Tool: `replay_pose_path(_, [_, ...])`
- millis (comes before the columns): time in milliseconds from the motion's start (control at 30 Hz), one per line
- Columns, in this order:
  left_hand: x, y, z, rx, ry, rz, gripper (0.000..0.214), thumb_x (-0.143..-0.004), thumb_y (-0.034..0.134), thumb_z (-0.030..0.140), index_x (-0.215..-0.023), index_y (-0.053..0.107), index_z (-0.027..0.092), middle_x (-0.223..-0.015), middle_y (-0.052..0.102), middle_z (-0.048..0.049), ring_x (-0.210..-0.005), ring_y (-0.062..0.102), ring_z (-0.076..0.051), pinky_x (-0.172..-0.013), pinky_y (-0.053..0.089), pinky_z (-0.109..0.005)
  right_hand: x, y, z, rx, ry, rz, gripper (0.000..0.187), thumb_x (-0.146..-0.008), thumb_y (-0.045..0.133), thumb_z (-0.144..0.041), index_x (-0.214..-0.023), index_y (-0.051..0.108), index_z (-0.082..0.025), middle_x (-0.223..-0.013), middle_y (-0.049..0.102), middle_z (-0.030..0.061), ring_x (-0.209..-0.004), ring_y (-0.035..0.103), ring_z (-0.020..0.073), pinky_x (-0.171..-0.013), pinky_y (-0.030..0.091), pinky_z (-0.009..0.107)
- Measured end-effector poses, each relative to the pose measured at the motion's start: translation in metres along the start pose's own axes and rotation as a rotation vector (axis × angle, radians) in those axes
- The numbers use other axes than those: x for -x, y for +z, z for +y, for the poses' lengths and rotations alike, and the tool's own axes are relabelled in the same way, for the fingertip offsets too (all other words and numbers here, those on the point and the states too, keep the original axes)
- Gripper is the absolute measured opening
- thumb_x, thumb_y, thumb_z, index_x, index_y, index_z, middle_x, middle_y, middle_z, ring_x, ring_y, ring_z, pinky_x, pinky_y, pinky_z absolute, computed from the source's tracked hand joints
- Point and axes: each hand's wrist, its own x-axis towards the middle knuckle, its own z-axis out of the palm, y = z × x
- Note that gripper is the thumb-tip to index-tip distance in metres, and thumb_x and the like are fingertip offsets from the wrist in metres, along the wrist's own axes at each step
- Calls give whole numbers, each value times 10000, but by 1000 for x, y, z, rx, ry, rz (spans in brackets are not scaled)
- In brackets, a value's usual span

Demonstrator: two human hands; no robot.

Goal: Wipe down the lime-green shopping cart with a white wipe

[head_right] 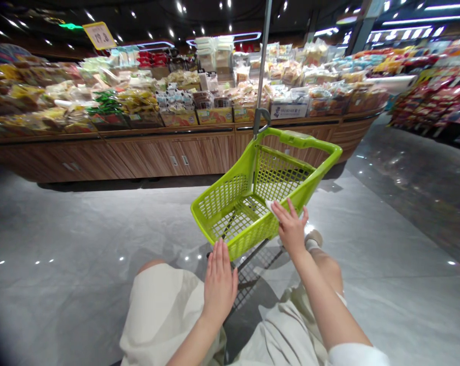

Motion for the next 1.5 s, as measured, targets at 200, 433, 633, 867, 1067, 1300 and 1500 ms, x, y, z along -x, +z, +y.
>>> replay_pose_path(200, [1,5,4,15,-21,5,854,-871,510,170,-1528,-21,41,-1583,232,-224,-1479,181,-314,-1168,318,-485,36,8,-79,-136,-218,-84,672,-807,397,-32,-1445,412,-242,-1400,564,60,-1423,347,198,-1181,72,519])
replay_pose_path(433, [0,0,-2,12,-4,2,828,-900,488,188,-1531,-34,64,-1577,257,-214,-1474,205,-299,-1166,326,-464,29,4,-55,-87,-398,-115,664,-836,400,-37,-1438,417,-317,-1375,588,15,-1415,361,189,-1180,47,519])
replay_pose_path(633, [0,-1,2,15,-16,-2,812,-908,478,200,-1531,-23,57,-1589,222,-210,-1481,180,-301,-1166,326,-476,7,0,-22,42,-11,-22,772,-750,438,-22,-1468,371,-297,-1410,557,32,-1450,285,274,-1137,96,607])
replay_pose_path(867, [0,2,-2,-23,-11,-13,844,-865,506,160,-1531,1,46,-1581,257,-204,-1477,200,-293,-1180,306,-458,43,4,-97,-129,-472,-160,590,-862,399,-62,-1416,452,-256,-1394,571,38,-1419,351,167,-1193,37,459])
replay_pose_path(1067, [0,-2,-2,-11,1,-23,808,-910,491,216,-1533,3,52,-1587,236,-202,-1480,186,-294,-1173,320,-461,-3,-1,2,-39,-149,-45,701,-762,404,15,-1385,479,-296,-1356,607,19,-1429,336,224,-1161,46,552])
replay_pose_path(1300, [1,1,0,20,-24,7,836,-889,489,160,-1531,-38,63,-1577,258,-212,-1472,214,-303,-1159,341,-475,40,9,-79,-113,-337,-103,628,-872,369,-50,-1469,365,-245,-1392,573,62,-1394,395,164,-1188,29,462])
replay_pose_path(1500, [1,-1,-6,8,-2,-16,782,-911,466,182,-1539,11,84,-1591,238,-187,-1476,207,-284,-1168,329,-461,18,-1,-26,-69,-419,-124,665,-884,334,-15,-1469,352,-330,-1377,586,22,-1345,460,143,-1178,40,452])
